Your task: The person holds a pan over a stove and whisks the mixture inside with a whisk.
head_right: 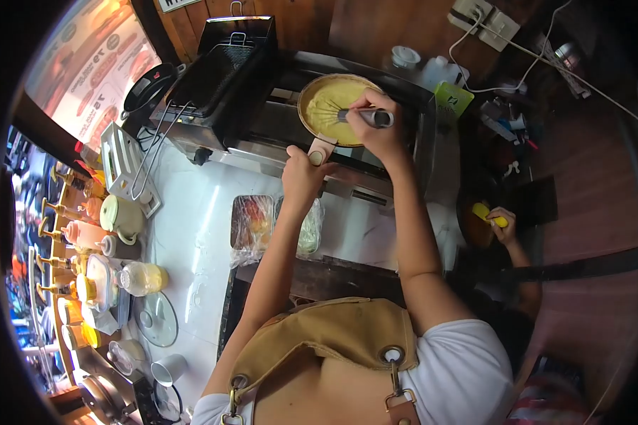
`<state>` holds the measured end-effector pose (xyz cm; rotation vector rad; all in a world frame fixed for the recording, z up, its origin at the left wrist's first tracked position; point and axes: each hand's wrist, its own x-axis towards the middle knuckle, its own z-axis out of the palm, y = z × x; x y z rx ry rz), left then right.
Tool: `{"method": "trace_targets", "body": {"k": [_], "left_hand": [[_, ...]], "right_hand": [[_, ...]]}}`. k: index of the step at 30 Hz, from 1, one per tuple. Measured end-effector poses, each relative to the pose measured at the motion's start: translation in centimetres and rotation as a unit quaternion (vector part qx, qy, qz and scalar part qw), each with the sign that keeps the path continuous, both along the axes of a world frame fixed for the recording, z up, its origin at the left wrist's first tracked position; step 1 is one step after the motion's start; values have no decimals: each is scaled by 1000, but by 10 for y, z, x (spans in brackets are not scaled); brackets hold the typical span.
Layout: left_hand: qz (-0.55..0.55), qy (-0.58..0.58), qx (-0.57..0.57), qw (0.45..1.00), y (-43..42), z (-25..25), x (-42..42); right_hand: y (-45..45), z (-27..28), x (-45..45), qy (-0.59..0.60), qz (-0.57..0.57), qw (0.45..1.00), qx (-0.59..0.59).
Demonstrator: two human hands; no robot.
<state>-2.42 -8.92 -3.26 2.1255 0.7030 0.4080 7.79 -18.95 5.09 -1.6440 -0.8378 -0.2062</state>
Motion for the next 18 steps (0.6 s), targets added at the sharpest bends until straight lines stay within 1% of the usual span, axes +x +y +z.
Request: {"method": "trace_targets", "body": {"k": [2,4,6,8,10,12,13,14,16,18], "left_hand": [[3,11,13,1000,0,1,-1],[3,8,14,1000,0,0,0],[0,4,14,1000,-1,0,-1],[1,-4,2,1000,-1,3,-2],[3,1,3,1000,-1,4,-1],[9,6,2,1000,0,2,0],[6,-7,6,1000,0,-1,0],[4,-20,9,1000,1,-3,-1],[1,-16,14,1000,0,0,-1],[-2,-11,17,1000,-1,2,-3]], "right_hand": [[-16,10,4,-8,-7,999,-33],[-25,13,15,7,-29,999,-29],[-26,11,23,79,-14,997,-18],[-18,-2,30,53,-13,998,8],[-19,-6,30,59,2,998,16],[-28,-5,33,81,63,994,21],[-36,2,32,116,83,989,28],[-44,7,32,144,76,986,28],[-56,14,35,88,57,994,6],[-60,15,36,90,35,995,4]]}}
